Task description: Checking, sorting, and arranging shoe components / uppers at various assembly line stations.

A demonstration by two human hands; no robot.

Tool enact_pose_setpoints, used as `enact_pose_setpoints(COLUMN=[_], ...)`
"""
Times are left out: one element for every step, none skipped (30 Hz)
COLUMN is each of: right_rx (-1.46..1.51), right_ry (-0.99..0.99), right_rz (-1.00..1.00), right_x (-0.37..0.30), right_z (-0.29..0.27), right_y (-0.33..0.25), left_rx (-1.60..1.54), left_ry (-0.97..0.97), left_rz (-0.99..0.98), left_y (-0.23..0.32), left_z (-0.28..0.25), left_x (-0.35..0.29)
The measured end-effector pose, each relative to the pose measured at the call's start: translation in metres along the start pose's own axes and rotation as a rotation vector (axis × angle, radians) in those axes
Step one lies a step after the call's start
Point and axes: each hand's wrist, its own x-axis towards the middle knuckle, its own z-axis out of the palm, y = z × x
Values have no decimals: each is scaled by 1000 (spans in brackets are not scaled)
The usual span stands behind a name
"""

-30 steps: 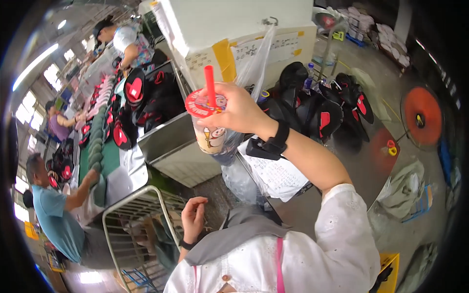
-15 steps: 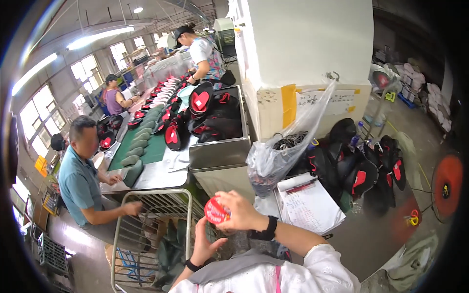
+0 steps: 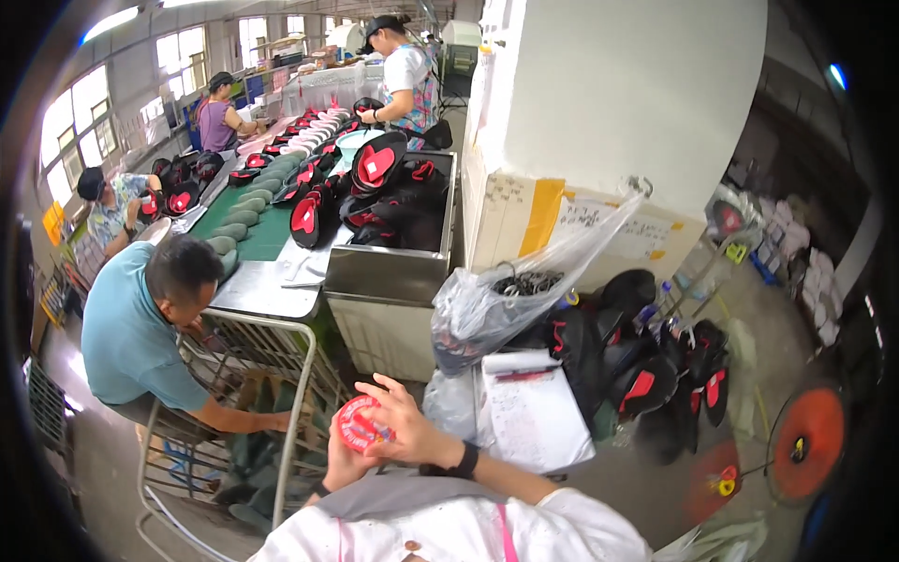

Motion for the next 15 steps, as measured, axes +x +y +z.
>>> enact_pose_setpoints(right_rx=[-82, -105, -122, -131, -140, -148, -101, -52, -55, -15, 27, 56, 66, 106, 145], right_ry=[15, 19, 48, 31, 18, 31, 5, -20, -19, 41, 100, 121, 122, 115, 108], right_rz=[-14, 32, 48, 61, 74, 74, 102, 129, 122, 143, 163, 123, 109, 123, 135], right_x=[-1, -1, -3, -6, -7, -6, -6, -5, -5, -5, -5, -4, -3, -3, -4], right_z=[-3, -3, -4, -2, 0, 3, 4, 4, 2, 2, 1, 0, 0, 1, 1], right_y=[0, -6, -6, -6, -6, -7, -8, -8, -9, -10, -10, -8, -7, -7, -7], left_rx=[144, 146, 149, 177, 176, 134, 91, 145, 146, 147, 149, 130, 144, 139, 135], left_ry=[-23, -39, -59, -32, -42, -3, 48, 59, 62, 54, 46, 48, 57, 54, 50], left_rz=[35, 9, -15, -11, 0, -35, -74, -58, -50, -35, -20, -9, -3, -3, -2], left_y=[6, 15, 19, 15, 13, 13, 12, 12, 11, 10, 11, 13, 13, 12, 11], left_z=[-1, -3, -1, -2, -3, -4, -2, -3, 0, 1, 2, 2, 1, -1, -3], left_x=[2, 1, 2, -2, -6, -9, -11, -12, -9, -8, -7, -5, -5, -7, -9])
